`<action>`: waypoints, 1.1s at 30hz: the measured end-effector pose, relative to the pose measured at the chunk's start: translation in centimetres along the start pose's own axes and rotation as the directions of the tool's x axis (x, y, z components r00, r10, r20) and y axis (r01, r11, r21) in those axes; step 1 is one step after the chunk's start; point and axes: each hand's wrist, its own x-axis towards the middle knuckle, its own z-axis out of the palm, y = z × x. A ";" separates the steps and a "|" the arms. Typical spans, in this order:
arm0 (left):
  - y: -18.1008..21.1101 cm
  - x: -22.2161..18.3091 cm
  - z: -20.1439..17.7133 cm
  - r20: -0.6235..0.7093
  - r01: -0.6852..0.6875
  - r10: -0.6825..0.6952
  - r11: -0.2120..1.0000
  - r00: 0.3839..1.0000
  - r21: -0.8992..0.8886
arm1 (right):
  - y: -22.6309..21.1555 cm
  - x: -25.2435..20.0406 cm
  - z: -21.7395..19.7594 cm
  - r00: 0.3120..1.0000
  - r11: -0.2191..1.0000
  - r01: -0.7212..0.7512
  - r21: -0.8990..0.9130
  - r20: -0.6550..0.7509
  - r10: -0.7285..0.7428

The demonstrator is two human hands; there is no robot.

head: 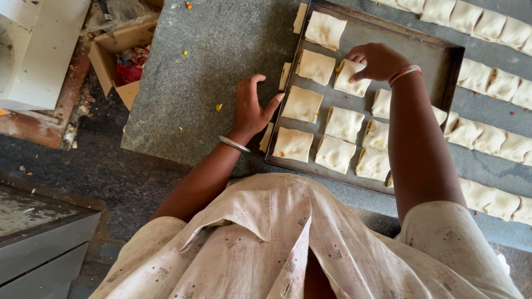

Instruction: The person picks up folded pastry squares from a work surface and arranges them in rows onto a rectangular metal tray by hand.

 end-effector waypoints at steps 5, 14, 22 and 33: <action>0.3 0.2 0.0 -0.016 -0.026 0.026 1.000 1.000 0.008 | -1.5 -1.2 -1.0 0.999 1.000 -0.007 0.030 -0.032 0.008; -0.4 -0.4 0.7 -0.057 -0.054 0.056 0.998 0.997 0.042 | -5.0 -7.5 3.4 0.811 0.988 0.141 -0.060 -0.565 -0.150; -0.1 -0.3 1.1 -0.072 -0.049 0.052 0.998 0.996 0.040 | -10.0 -13.4 6.8 0.947 0.978 0.167 0.126 -0.296 -0.124; -0.7 -0.4 0.9 -0.027 -0.039 0.041 0.997 0.999 0.064 | -7.4 -9.2 5.9 0.988 0.993 -0.031 0.110 -0.144 0.047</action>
